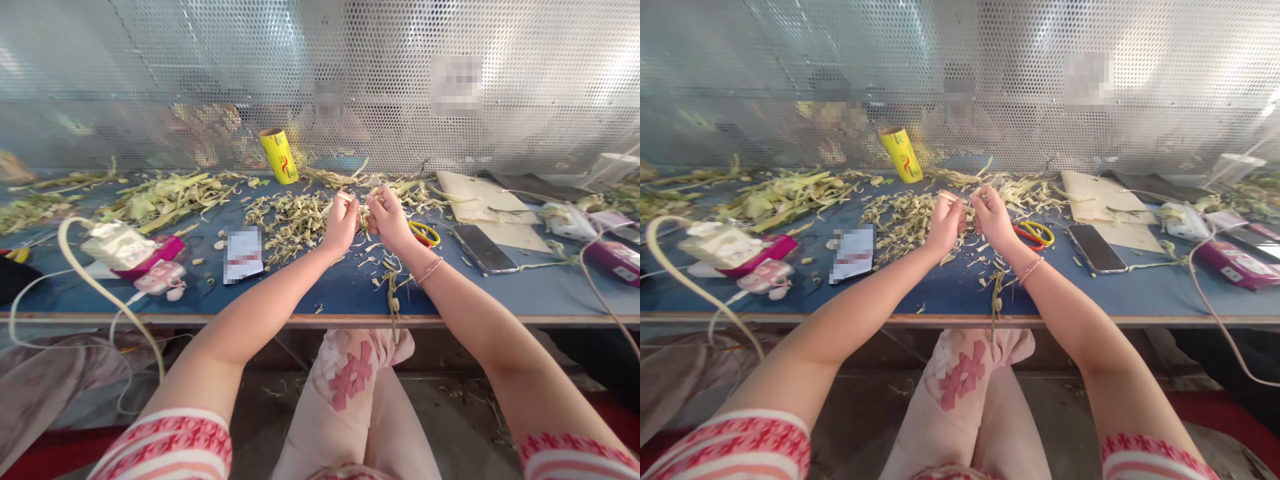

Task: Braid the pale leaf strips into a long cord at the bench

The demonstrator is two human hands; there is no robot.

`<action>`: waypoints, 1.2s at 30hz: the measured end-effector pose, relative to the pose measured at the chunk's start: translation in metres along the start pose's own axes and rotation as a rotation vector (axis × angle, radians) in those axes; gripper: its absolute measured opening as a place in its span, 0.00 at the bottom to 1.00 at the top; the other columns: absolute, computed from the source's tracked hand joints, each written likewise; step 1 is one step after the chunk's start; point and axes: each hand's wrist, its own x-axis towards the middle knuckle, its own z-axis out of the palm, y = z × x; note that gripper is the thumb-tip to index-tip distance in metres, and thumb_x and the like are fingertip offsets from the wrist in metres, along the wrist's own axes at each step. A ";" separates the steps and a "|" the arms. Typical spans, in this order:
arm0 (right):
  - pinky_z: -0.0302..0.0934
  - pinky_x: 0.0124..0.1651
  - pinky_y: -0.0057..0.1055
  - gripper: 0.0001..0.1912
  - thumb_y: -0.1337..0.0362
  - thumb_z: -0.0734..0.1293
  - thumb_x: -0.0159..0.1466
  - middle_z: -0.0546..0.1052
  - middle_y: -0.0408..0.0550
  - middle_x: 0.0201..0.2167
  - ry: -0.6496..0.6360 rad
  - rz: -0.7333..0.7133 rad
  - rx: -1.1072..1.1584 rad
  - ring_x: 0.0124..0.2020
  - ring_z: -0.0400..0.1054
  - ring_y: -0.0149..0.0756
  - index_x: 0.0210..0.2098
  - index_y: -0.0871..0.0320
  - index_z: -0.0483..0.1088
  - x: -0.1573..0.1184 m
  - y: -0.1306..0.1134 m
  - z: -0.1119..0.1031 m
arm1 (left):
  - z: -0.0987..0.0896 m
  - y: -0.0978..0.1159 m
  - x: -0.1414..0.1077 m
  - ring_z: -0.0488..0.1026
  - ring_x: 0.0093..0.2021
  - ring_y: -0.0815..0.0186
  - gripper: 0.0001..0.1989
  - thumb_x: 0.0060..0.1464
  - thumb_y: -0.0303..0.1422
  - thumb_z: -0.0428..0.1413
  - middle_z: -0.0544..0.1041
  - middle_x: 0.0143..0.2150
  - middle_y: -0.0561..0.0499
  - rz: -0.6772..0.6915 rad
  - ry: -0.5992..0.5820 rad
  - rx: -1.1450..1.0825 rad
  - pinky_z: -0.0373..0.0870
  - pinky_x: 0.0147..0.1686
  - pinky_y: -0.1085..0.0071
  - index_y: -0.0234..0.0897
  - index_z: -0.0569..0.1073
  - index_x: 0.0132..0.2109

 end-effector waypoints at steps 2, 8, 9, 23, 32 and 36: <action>0.38 0.14 0.25 0.17 0.50 0.62 0.61 0.47 0.32 0.16 -0.002 -0.015 0.001 0.13 0.41 0.21 0.31 0.52 0.51 0.001 0.000 0.002 | 0.000 -0.004 0.002 0.50 0.18 0.76 0.15 0.56 0.45 0.52 0.51 0.19 0.61 0.084 0.040 -0.001 0.48 0.22 0.74 0.41 0.55 0.35; 0.39 0.15 0.25 0.15 0.50 0.61 0.62 0.48 0.33 0.17 -0.001 -0.030 -0.028 0.14 0.41 0.22 0.31 0.52 0.52 0.000 0.000 0.003 | -0.001 -0.004 0.004 0.52 0.18 0.75 0.13 0.57 0.43 0.51 0.55 0.18 0.61 0.126 0.092 0.028 0.49 0.22 0.75 0.41 0.55 0.34; 0.40 0.15 0.25 0.15 0.50 0.61 0.62 0.48 0.33 0.18 0.000 -0.033 -0.038 0.14 0.41 0.22 0.31 0.52 0.52 0.000 -0.001 0.001 | -0.001 -0.003 0.004 0.53 0.18 0.75 0.13 0.57 0.42 0.51 0.56 0.18 0.60 0.122 0.078 0.034 0.49 0.22 0.75 0.41 0.56 0.33; 0.55 0.29 0.27 0.10 0.59 0.57 0.65 0.57 0.38 0.22 -0.035 -0.195 -0.391 0.26 0.55 0.29 0.28 0.54 0.55 0.002 0.008 -0.017 | -0.008 -0.003 -0.001 0.60 0.21 0.72 0.08 0.55 0.37 0.52 0.62 0.21 0.58 0.353 -0.082 0.473 0.55 0.26 0.74 0.39 0.62 0.36; 0.57 0.37 0.27 0.09 0.60 0.59 0.64 0.63 0.37 0.24 -0.026 -0.189 -0.497 0.29 0.58 0.28 0.30 0.55 0.56 0.001 0.002 -0.017 | -0.014 -0.003 0.007 0.71 0.30 0.64 0.06 0.54 0.35 0.48 0.73 0.26 0.51 0.298 0.000 0.789 0.65 0.35 0.68 0.38 0.66 0.32; 0.57 0.37 0.27 0.08 0.61 0.60 0.64 0.65 0.38 0.25 -0.037 -0.206 -0.569 0.28 0.60 0.29 0.31 0.55 0.56 0.001 0.003 -0.018 | -0.014 0.000 0.006 0.72 0.31 0.62 0.07 0.53 0.35 0.47 0.75 0.27 0.50 0.312 0.007 0.841 0.66 0.36 0.67 0.38 0.67 0.32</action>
